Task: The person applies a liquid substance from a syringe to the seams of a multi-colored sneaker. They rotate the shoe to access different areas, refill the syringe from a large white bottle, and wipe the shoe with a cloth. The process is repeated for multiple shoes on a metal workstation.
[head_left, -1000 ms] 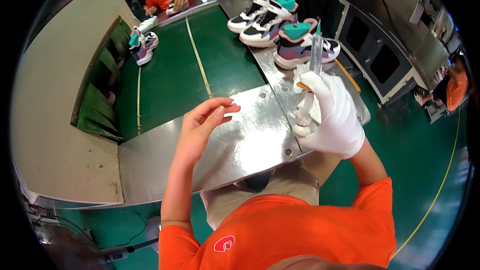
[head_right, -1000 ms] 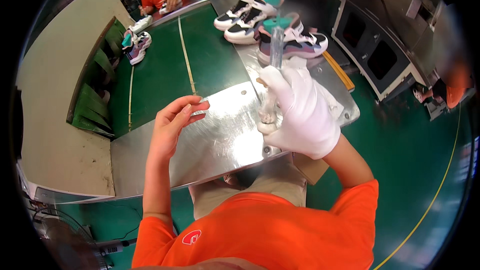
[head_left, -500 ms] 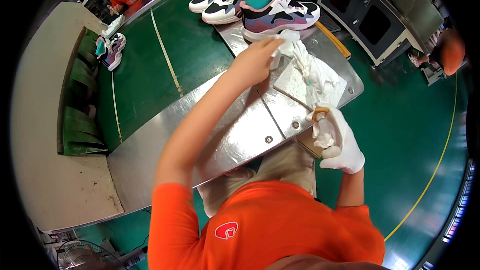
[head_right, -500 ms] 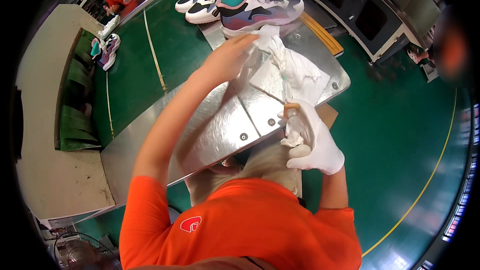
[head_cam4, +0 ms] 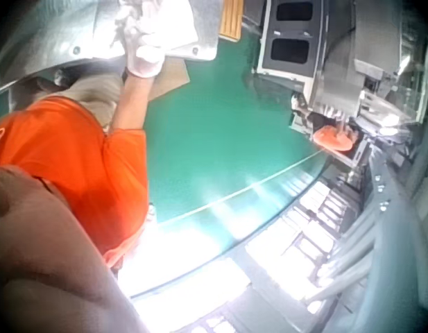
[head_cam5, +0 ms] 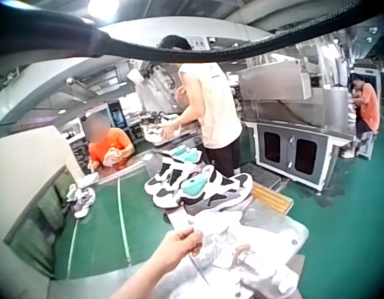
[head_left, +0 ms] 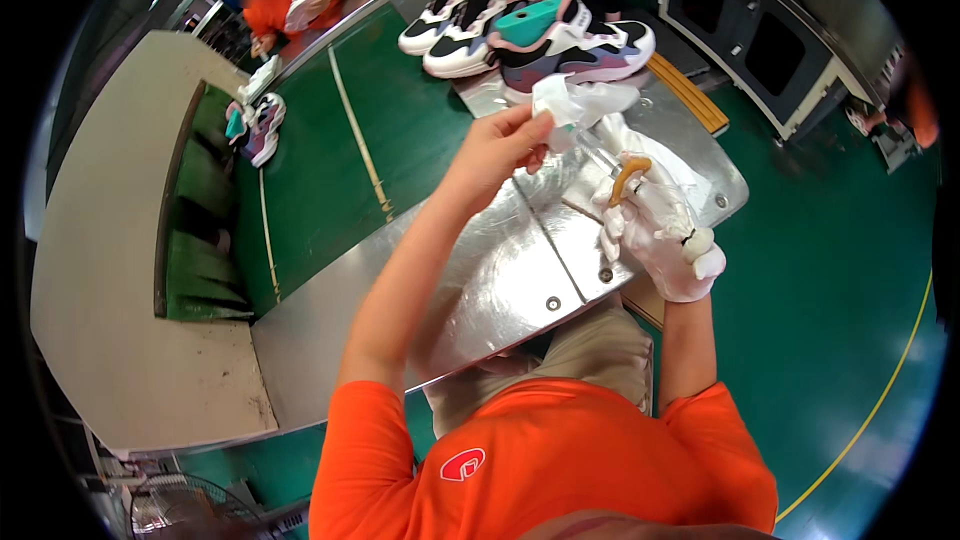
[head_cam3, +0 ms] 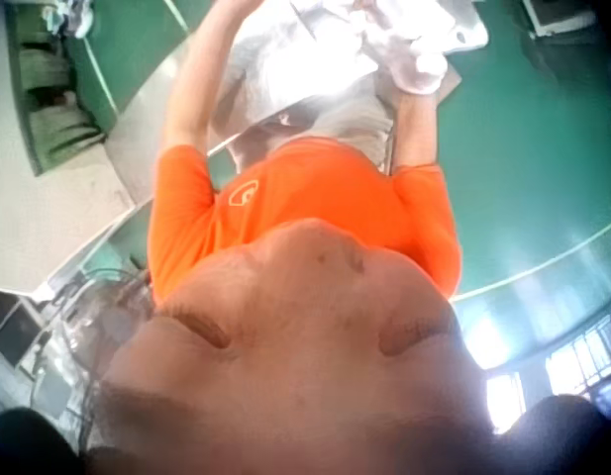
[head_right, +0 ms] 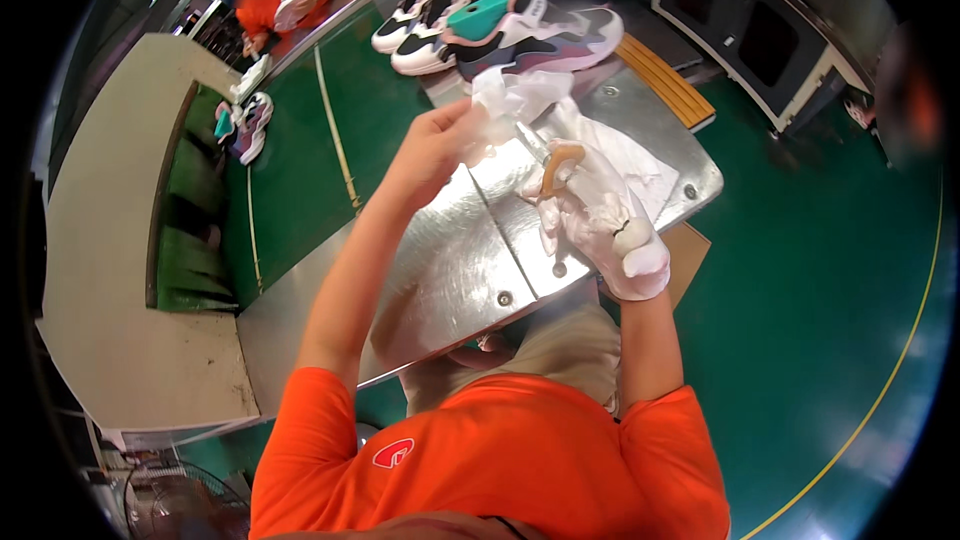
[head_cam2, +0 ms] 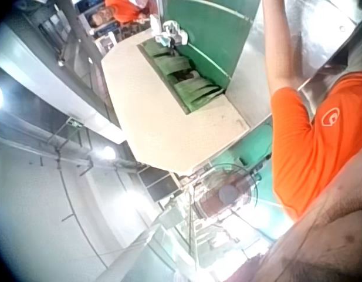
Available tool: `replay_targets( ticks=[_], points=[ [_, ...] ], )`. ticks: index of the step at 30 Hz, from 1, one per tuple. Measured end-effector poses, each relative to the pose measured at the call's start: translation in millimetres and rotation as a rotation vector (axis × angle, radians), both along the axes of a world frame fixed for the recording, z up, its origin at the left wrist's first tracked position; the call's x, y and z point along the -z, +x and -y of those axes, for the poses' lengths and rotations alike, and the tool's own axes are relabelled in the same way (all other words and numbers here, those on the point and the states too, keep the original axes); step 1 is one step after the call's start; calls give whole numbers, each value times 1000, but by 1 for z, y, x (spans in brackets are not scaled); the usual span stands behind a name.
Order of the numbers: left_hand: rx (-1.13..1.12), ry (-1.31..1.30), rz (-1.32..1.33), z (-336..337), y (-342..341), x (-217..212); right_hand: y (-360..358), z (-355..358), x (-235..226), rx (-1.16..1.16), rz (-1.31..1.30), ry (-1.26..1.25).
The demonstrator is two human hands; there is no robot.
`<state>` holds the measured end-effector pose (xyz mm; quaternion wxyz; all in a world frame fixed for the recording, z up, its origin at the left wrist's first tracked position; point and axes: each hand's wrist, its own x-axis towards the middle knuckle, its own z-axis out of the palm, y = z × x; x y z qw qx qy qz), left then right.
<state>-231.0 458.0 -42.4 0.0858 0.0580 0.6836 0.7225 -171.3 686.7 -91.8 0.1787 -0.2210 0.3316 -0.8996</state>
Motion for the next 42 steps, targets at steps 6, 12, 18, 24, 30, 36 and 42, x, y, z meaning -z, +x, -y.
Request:
replay_targets(
  ticks=[6, 12, 18, 24, 30, 36, 42],
  points=[
    [-10, -72, 62, 11, 6, 1, 1, 19, 2, -100, 126, -176],
    [78, -48, 56, 11, 2, 9, 4, 23, 2, -49, 183, -277],
    [172, -68, 64, 3, -21, 24, 14, 23, -8, 61, 107, -94],
    [111, -643, -313, -1, -73, 51, 49, 46, 0, 264, 265, 314],
    [159, -1092, -680, 3, -46, -2, 46, 71, 22, 643, -599, 969],
    [-413, -1009, -714, 124, -136, 6, 43, 88, 25, 844, -653, 1144],
    [-320, -969, -780, 126, -266, 22, 51, 87, 45, 898, -670, 1207]
  ],
)
